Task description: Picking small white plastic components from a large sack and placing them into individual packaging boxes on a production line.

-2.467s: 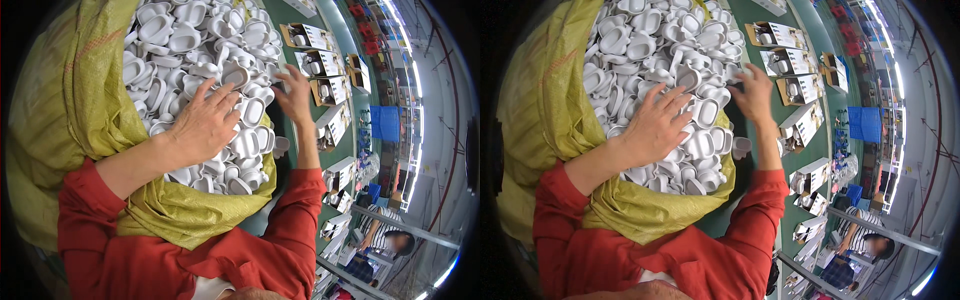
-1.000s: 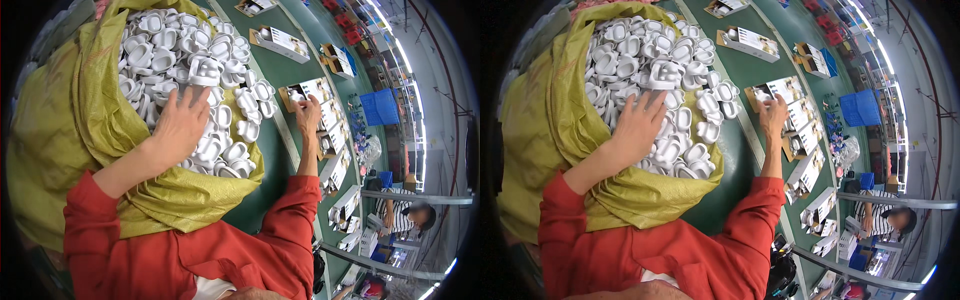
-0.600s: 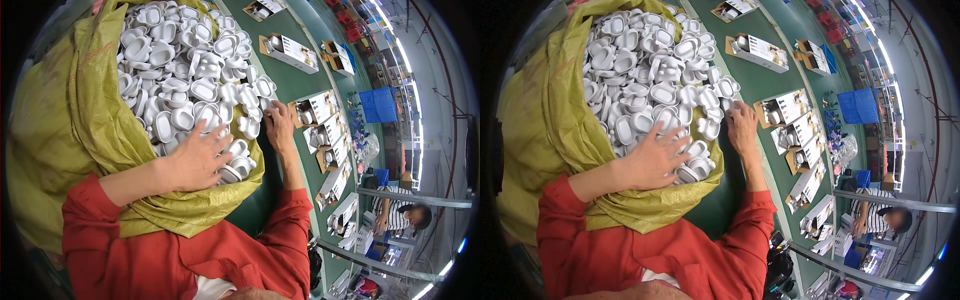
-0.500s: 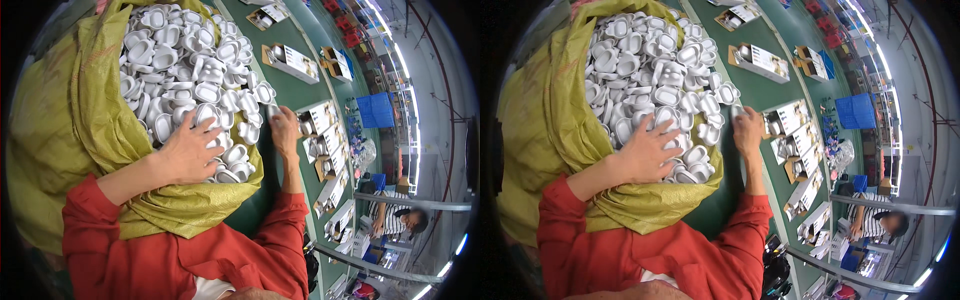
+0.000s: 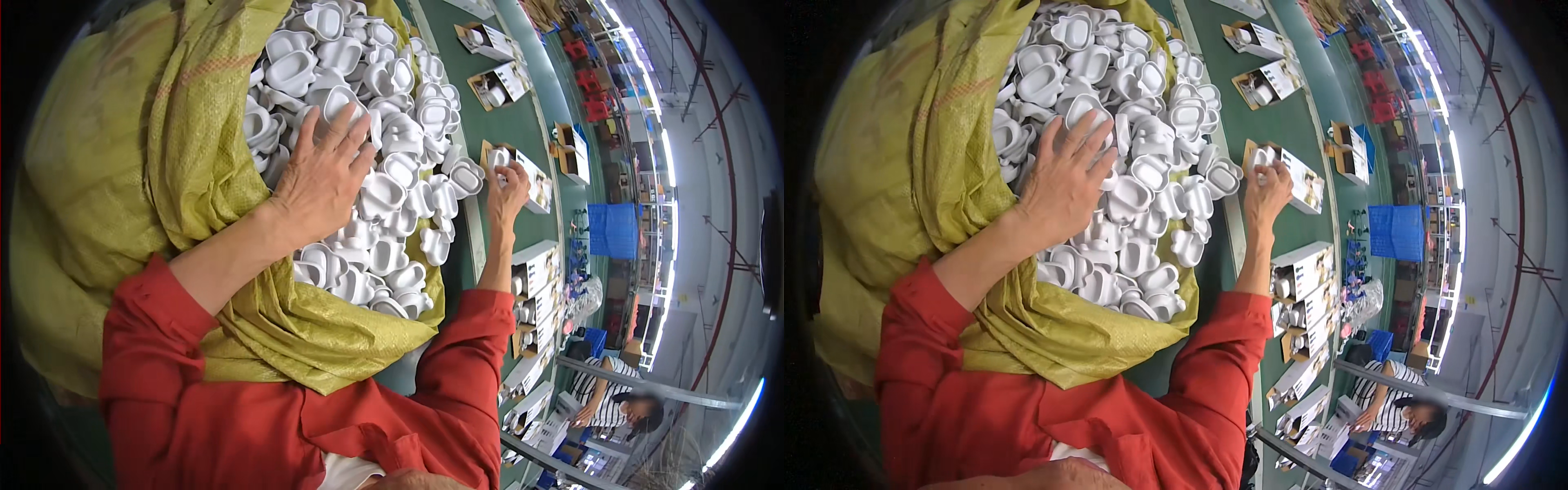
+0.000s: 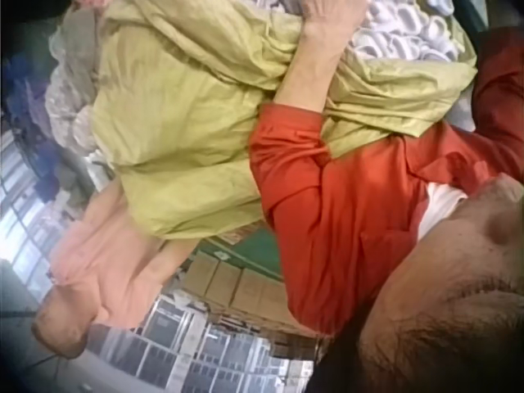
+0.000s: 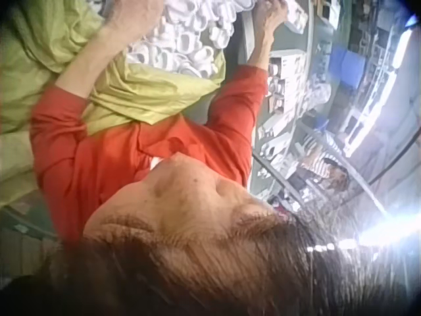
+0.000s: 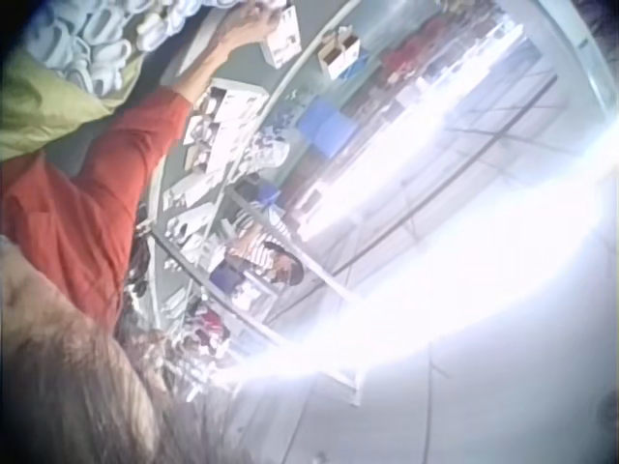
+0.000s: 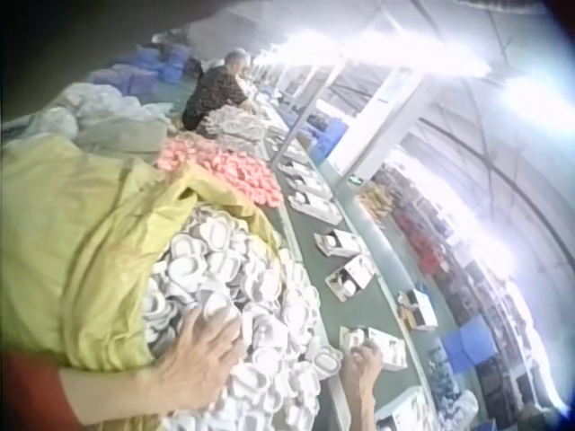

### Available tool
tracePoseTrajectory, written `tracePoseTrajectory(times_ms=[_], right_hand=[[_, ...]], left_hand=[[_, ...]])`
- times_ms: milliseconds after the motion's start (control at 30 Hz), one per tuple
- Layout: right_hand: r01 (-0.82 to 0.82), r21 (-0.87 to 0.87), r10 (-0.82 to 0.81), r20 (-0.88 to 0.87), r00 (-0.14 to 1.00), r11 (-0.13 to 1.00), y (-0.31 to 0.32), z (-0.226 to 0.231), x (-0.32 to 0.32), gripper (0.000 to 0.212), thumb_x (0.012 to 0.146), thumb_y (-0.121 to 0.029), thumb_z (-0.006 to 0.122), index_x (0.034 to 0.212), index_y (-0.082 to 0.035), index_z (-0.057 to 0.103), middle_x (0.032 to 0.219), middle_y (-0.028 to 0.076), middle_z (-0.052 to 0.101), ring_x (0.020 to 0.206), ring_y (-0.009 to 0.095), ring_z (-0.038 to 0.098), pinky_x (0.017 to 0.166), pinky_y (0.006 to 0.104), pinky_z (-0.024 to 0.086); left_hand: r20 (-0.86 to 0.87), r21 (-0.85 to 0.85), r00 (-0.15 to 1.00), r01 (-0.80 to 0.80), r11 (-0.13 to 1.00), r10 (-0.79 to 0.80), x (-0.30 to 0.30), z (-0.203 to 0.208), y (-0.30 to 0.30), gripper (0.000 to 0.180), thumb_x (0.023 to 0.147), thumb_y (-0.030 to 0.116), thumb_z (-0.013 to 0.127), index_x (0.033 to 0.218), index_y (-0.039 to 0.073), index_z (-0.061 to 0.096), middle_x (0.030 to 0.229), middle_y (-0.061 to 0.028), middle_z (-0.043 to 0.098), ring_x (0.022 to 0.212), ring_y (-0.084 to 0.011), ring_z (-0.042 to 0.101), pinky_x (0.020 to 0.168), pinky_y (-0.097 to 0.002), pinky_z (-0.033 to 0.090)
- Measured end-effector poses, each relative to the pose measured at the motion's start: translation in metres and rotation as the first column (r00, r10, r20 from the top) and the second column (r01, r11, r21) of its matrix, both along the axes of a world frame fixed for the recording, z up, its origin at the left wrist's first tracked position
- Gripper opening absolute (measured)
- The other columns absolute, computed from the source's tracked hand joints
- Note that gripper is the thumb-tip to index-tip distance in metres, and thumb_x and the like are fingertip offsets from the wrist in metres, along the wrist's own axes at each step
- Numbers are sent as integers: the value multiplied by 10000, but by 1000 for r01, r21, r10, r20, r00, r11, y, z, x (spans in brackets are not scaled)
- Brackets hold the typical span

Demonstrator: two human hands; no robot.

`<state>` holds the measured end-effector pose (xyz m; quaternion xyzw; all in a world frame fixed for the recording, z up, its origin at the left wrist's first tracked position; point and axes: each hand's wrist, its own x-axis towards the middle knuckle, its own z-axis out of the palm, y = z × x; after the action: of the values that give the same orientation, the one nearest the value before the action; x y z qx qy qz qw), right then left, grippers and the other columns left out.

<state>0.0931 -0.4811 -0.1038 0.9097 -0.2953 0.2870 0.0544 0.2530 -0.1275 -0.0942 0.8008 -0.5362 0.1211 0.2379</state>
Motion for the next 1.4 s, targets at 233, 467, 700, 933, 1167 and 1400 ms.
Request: tracePoseTrajectory(times_ms=[233,467,700,933,1167,1400], right_hand=[[172,-56,-169,64,984,983,-14,-4,-22,249,843,-40,643,1088,-9,672,1258,242,601,1178,388,568,991,474,444],[-254,110,273,-232,934,961,55,-3,-34,260,782,-1,714,1028,-64,657,1214,110,619,1167,330,564,1007,485,412],[-108,-238,79,-126,989,965,-27,-3,7,97,797,-105,722,892,-92,705,1199,104,623,1162,308,556,972,454,374],[170,-383,-271,-229,935,908,-103,2,17,204,804,-125,629,975,-63,720,1214,126,625,1148,329,556,932,462,386],[-286,410,362,-120,924,866,-19,-2,-8,278,772,-39,717,1043,-104,714,1295,124,608,1213,336,560,1016,480,410],[-302,132,328,-289,899,944,10,-8,4,198,807,-87,742,998,-127,713,1311,80,595,1218,301,549,1031,455,373]], left_hand=[[-52,-49,998,-22,999,20,4,6,4,480,806,126,636,1262,-18,591,1485,-207,419,1433,-369,314,1159,-603,201],[-130,-13,991,16,1000,-17,2,4,7,480,804,125,654,1259,-17,591,1464,-213,422,1438,-369,302,1159,-598,200],[-108,36,994,25,999,-21,3,2,9,487,797,153,678,1239,-37,605,1499,-227,391,1475,-373,252,1157,-608,213],[-120,27,992,53,998,-49,2,7,8,461,807,143,672,1222,-45,601,1499,-235,388,1474,-379,254,1156,-605,215],[-125,29,991,57,998,-53,2,2,9,424,827,137,666,1204,-44,599,1494,-242,385,1464,-384,266,1154,-571,251],[-147,93,985,103,990,-89,-1,2,7,421,849,172,673,1216,-23,606,1534,-188,360,1456,-354,285,1156,-546,263]])
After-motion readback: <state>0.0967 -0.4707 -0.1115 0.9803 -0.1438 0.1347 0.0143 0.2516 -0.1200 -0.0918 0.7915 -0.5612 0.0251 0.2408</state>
